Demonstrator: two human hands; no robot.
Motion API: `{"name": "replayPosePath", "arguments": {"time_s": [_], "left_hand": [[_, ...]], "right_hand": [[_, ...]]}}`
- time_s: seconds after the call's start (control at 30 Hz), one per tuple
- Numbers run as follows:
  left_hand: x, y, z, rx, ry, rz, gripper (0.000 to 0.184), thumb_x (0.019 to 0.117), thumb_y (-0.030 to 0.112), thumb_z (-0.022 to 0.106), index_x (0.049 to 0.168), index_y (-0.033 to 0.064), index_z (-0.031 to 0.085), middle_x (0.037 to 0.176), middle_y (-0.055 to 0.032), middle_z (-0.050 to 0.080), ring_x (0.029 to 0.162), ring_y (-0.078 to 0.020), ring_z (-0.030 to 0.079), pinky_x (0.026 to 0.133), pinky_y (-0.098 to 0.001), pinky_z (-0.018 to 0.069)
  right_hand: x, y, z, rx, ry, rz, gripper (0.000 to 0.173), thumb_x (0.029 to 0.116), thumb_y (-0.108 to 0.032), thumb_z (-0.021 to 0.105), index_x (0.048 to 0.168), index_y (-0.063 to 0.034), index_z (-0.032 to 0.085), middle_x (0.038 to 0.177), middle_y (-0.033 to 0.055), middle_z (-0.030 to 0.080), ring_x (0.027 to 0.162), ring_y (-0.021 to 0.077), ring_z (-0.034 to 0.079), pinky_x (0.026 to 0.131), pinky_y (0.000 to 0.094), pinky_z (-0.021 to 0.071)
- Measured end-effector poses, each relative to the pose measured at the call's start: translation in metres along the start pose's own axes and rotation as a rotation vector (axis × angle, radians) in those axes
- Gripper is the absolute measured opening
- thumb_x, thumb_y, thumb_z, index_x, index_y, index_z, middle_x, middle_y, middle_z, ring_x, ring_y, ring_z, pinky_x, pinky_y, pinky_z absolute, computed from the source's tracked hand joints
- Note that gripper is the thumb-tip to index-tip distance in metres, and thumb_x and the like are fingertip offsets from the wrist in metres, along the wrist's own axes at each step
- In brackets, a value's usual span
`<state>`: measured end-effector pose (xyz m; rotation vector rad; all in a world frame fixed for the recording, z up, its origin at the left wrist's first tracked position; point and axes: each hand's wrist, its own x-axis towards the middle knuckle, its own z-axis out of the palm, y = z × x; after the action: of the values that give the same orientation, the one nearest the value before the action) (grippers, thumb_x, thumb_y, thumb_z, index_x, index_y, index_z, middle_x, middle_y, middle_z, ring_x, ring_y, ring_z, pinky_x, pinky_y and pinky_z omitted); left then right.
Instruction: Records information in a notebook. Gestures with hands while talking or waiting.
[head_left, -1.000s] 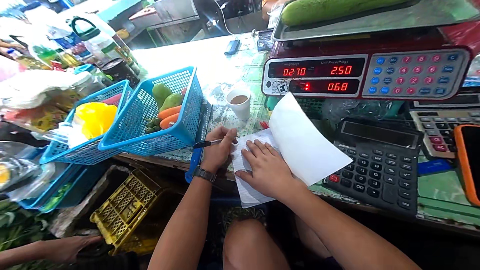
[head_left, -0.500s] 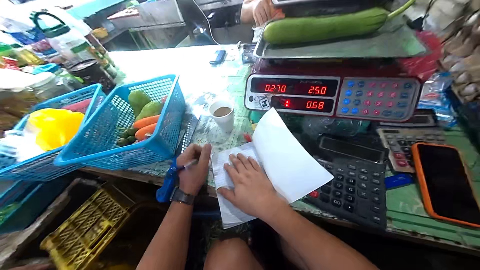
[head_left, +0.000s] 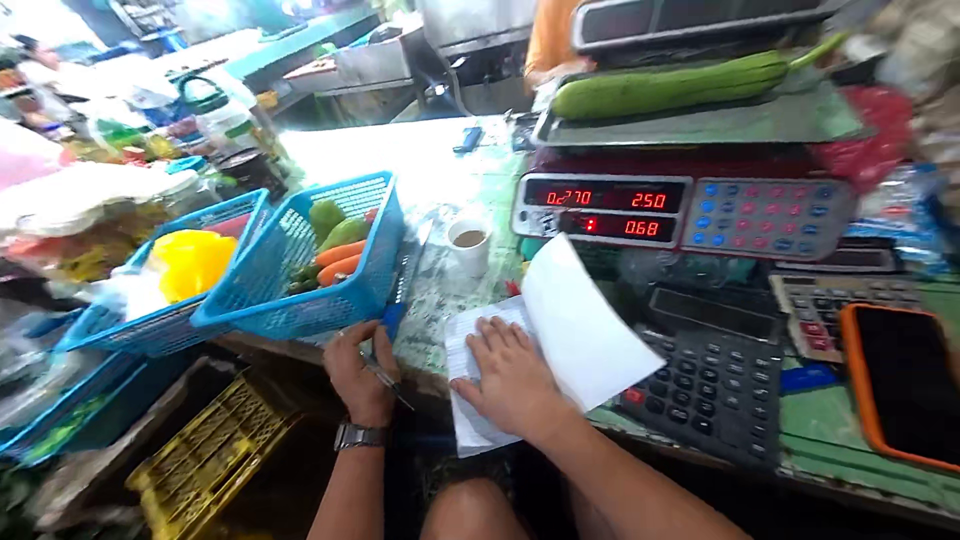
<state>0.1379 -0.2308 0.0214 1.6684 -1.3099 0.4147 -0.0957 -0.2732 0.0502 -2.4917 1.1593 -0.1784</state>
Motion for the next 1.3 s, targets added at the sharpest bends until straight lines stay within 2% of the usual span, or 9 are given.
{"name": "replayPosePath", "arguments": {"time_s": [0.37, 0.57, 0.63, 0.7, 0.77, 0.83, 0.9, 1.1, 1.3], "left_hand": [[0.025, 0.013, 0.025, 0.103, -0.263, 0.228, 0.029, 0.1032, 0.028, 0.055, 0.113, 0.0084, 0.075, 0.106, -0.0124, 0.074, 0.112, -0.0383, 0.064, 0.101, -0.0590, 0.0472], [0.042, 0.013, 0.013, 0.195, -0.386, 0.237, 0.040, 0.1068, 0.042, 0.050, 0.126, 0.0124, 0.068, 0.113, -0.0100, 0.072, 0.120, -0.0351, 0.061, 0.108, -0.0601, 0.0410], [0.045, 0.031, 0.006, -0.045, -0.347, 0.129, 0.050, 0.1102, 0.046, 0.033, 0.128, 0.0137, 0.067, 0.094, -0.0070, 0.068, 0.093, -0.0239, 0.063, 0.088, -0.0455, 0.0510], [0.047, 0.055, 0.011, -0.469, -0.379, -0.143, 0.071, 0.1075, 0.060, 0.015, 0.109, 0.0181, 0.072, 0.062, 0.0019, 0.049, 0.047, -0.0098, 0.039, 0.045, -0.0251, 0.0378], [0.055, 0.064, 0.026, -0.738, -0.494, -0.321, 0.062, 0.1109, 0.047, 0.022, 0.105, 0.0114, 0.073, 0.060, 0.0049, 0.049, 0.046, -0.0070, 0.039, 0.044, -0.0244, 0.0362], [0.059, 0.060, 0.040, -0.757, -0.591, -0.265, 0.034, 0.1104, 0.024, 0.038, 0.117, 0.0060, 0.066, 0.075, 0.0004, 0.057, 0.057, -0.0081, 0.049, 0.052, -0.0240, 0.0425], [0.054, 0.057, 0.047, -0.671, -0.636, -0.184, 0.019, 0.1084, 0.023, 0.050, 0.108, 0.0078, 0.062, 0.075, -0.0029, 0.060, 0.056, -0.0097, 0.051, 0.050, -0.0228, 0.0425], [0.038, 0.046, 0.044, -0.543, -0.488, -0.220, 0.045, 0.1054, 0.040, 0.057, 0.070, 0.0132, 0.052, 0.059, 0.0001, 0.056, 0.047, -0.0105, 0.051, 0.046, -0.0257, 0.0429], [0.042, 0.042, 0.051, -0.444, -0.505, -0.194, 0.039, 0.1008, 0.018, 0.058, 0.064, 0.0134, 0.047, 0.055, 0.0026, 0.046, 0.050, -0.0088, 0.047, 0.049, -0.0274, 0.0379]], "right_hand": [[0.002, 0.000, 0.001, -0.034, 0.040, 0.011, 0.079, 0.0989, -0.071, 0.037, 0.153, -0.0145, 0.047, 0.167, 0.0099, 0.032, 0.157, 0.0295, 0.023, 0.127, 0.0538, 0.0164], [0.002, 0.001, 0.008, -0.050, 0.074, -0.013, 0.078, 0.0983, -0.073, 0.036, 0.148, -0.0153, 0.053, 0.164, 0.0094, 0.038, 0.155, 0.0284, 0.028, 0.126, 0.0544, 0.0196], [0.005, 0.000, 0.004, -0.061, 0.066, -0.005, 0.078, 0.0986, -0.073, 0.036, 0.148, -0.0148, 0.053, 0.164, 0.0096, 0.038, 0.155, 0.0284, 0.027, 0.126, 0.0540, 0.0186], [0.004, 0.000, 0.004, -0.057, 0.072, 0.000, 0.076, 0.0989, -0.071, 0.037, 0.147, -0.0145, 0.054, 0.163, 0.0094, 0.039, 0.155, 0.0284, 0.028, 0.126, 0.0537, 0.0194], [0.003, 0.000, 0.006, -0.055, 0.076, -0.004, 0.075, 0.0989, -0.071, 0.039, 0.146, -0.0153, 0.055, 0.163, 0.0086, 0.039, 0.155, 0.0275, 0.028, 0.126, 0.0531, 0.0197], [0.004, 0.000, 0.006, -0.055, 0.072, -0.011, 0.076, 0.0987, -0.072, 0.038, 0.147, -0.0160, 0.054, 0.163, 0.0083, 0.038, 0.155, 0.0271, 0.027, 0.127, 0.0530, 0.0186], [0.004, 0.001, 0.004, -0.057, 0.063, -0.006, 0.077, 0.0988, -0.073, 0.036, 0.149, -0.0161, 0.053, 0.164, 0.0077, 0.037, 0.156, 0.0266, 0.026, 0.127, 0.0525, 0.0176], [0.004, 0.002, 0.006, -0.061, 0.066, -0.005, 0.077, 0.0985, -0.074, 0.035, 0.148, -0.0174, 0.054, 0.165, 0.0062, 0.036, 0.156, 0.0250, 0.024, 0.127, 0.0517, 0.0170], [0.003, 0.004, 0.007, -0.053, 0.073, -0.016, 0.073, 0.0995, -0.071, 0.037, 0.147, -0.0174, 0.054, 0.165, 0.0056, 0.037, 0.156, 0.0248, 0.024, 0.128, 0.0510, 0.0167]]}}
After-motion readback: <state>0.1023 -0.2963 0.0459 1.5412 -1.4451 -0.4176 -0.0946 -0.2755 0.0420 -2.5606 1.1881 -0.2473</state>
